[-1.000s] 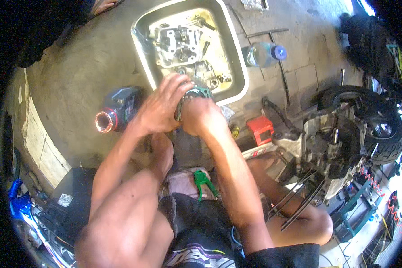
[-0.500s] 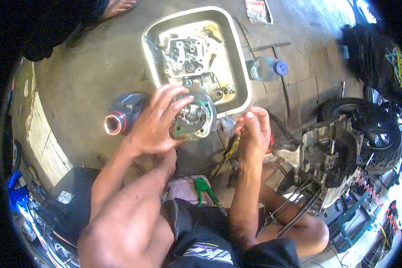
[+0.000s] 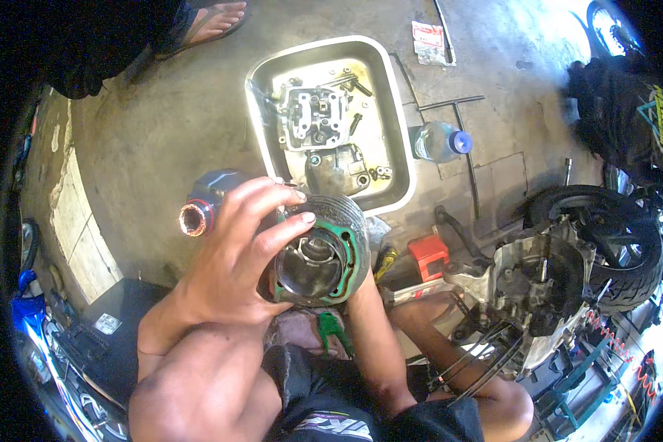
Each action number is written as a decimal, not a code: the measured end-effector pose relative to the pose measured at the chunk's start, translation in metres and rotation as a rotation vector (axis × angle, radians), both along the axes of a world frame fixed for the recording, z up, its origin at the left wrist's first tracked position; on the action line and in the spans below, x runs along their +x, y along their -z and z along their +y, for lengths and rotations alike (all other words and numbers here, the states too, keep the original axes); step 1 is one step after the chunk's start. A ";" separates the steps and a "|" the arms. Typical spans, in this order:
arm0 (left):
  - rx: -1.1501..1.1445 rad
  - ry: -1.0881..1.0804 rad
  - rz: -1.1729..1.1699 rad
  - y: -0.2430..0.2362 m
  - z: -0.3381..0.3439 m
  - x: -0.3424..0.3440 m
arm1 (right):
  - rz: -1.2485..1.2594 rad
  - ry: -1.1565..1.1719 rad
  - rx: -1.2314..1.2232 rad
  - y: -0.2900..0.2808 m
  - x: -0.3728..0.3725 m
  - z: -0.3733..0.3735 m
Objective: The person cleans and reassembles motorcycle engine components including a piston and cylinder block, using oil from a bottle to lubricate the parts before fitting them together by hand while sitting on the floor.
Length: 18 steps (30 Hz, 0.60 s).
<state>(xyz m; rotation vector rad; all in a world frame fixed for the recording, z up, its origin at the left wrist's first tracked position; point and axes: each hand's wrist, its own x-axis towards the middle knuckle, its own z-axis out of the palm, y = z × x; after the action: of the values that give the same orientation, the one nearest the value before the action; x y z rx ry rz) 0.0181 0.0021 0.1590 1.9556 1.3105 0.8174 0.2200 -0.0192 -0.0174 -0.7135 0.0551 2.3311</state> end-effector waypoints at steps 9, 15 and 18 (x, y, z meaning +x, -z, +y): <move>-0.054 -0.069 0.008 -0.002 -0.005 -0.002 | 0.073 -0.016 -0.043 0.003 0.000 -0.001; -0.054 -0.056 0.014 -0.005 -0.005 -0.004 | 0.123 -0.034 -0.076 0.001 -0.003 -0.005; -0.074 -0.044 0.003 -0.004 -0.007 -0.004 | 0.140 -0.036 -0.095 0.000 -0.001 -0.010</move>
<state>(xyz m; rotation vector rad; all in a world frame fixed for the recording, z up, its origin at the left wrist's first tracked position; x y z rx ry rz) 0.0144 -0.0052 0.1635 1.8768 1.3709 0.7768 0.2188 -0.0289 -0.0173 -0.6012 0.2188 2.4231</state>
